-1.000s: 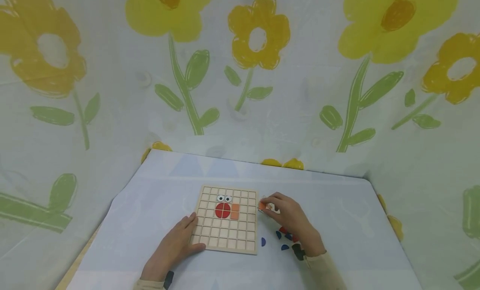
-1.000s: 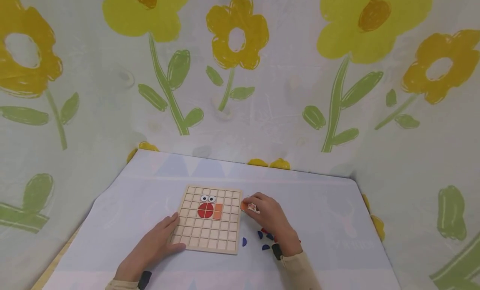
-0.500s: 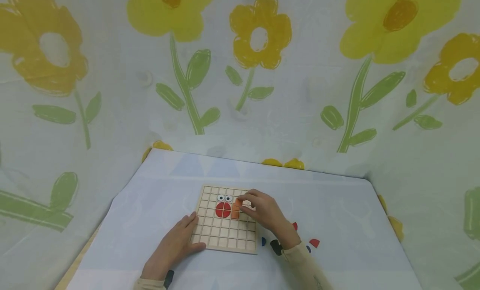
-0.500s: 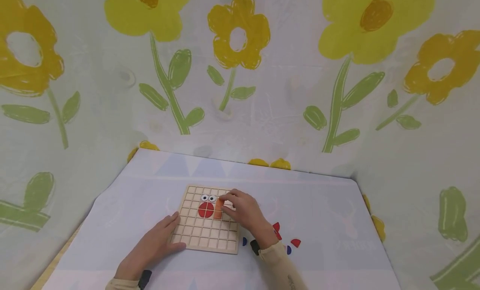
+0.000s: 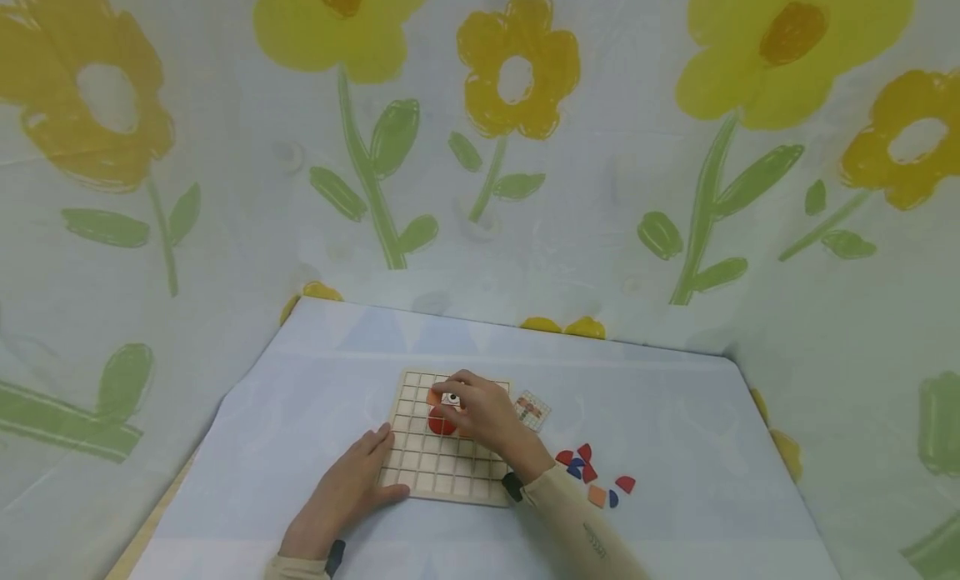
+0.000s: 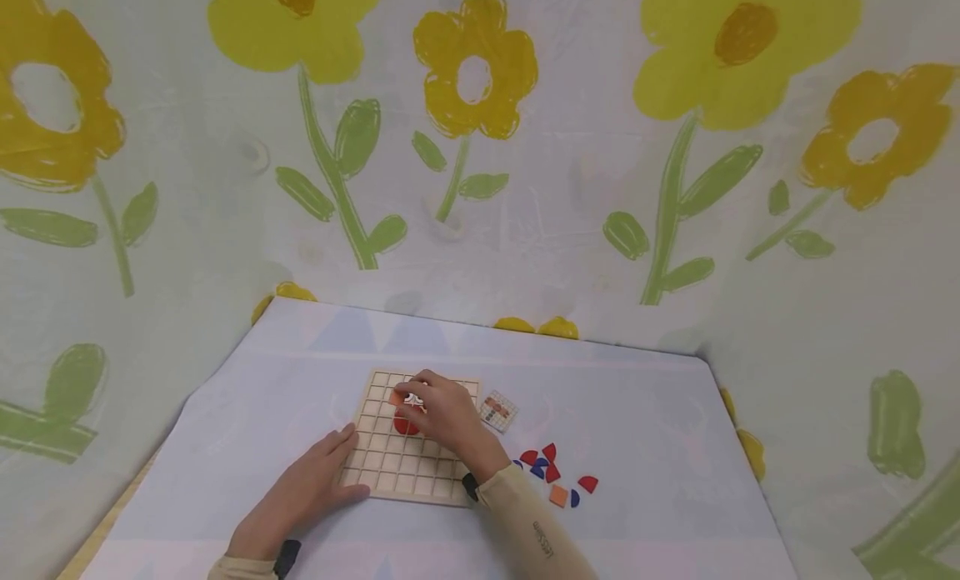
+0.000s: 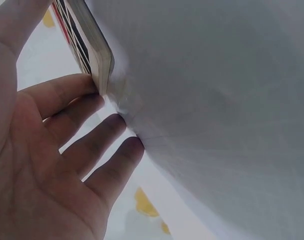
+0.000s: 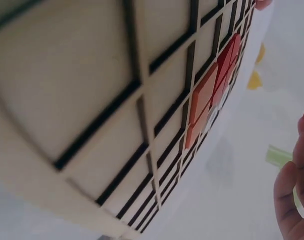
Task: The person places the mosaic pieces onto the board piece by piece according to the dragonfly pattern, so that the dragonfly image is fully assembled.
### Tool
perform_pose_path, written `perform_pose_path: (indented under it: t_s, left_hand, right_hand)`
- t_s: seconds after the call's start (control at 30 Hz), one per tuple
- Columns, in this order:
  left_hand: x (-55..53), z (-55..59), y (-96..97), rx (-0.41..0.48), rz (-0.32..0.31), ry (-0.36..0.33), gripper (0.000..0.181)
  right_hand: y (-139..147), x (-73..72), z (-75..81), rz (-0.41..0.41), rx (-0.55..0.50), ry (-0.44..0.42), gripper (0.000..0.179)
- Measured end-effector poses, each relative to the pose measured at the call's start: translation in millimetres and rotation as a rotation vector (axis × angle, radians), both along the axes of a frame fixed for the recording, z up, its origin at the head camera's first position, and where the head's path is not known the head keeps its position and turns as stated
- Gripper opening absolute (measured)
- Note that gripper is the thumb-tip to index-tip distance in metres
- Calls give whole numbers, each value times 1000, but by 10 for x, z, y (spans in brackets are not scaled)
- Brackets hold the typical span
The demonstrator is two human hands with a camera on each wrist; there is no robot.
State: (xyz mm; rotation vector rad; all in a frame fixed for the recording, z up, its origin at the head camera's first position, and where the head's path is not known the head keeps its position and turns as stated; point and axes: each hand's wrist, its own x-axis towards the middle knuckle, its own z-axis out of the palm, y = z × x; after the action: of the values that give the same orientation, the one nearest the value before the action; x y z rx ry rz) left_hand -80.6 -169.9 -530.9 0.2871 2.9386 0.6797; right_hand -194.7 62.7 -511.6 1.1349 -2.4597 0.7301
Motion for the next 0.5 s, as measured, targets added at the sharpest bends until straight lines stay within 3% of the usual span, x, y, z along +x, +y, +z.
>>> perform_pose_path:
  t_s: [0.27, 0.5]
  left_hand:
    - [-4, -13, -20, 7, -8, 7, 93]
    - [-4, -4, -16, 11, -7, 5, 94]
  right_hand:
    - [-201, -120, -1, -44, 117, -86, 22]
    - [-294, -188, -13, -35, 206, -135, 15]
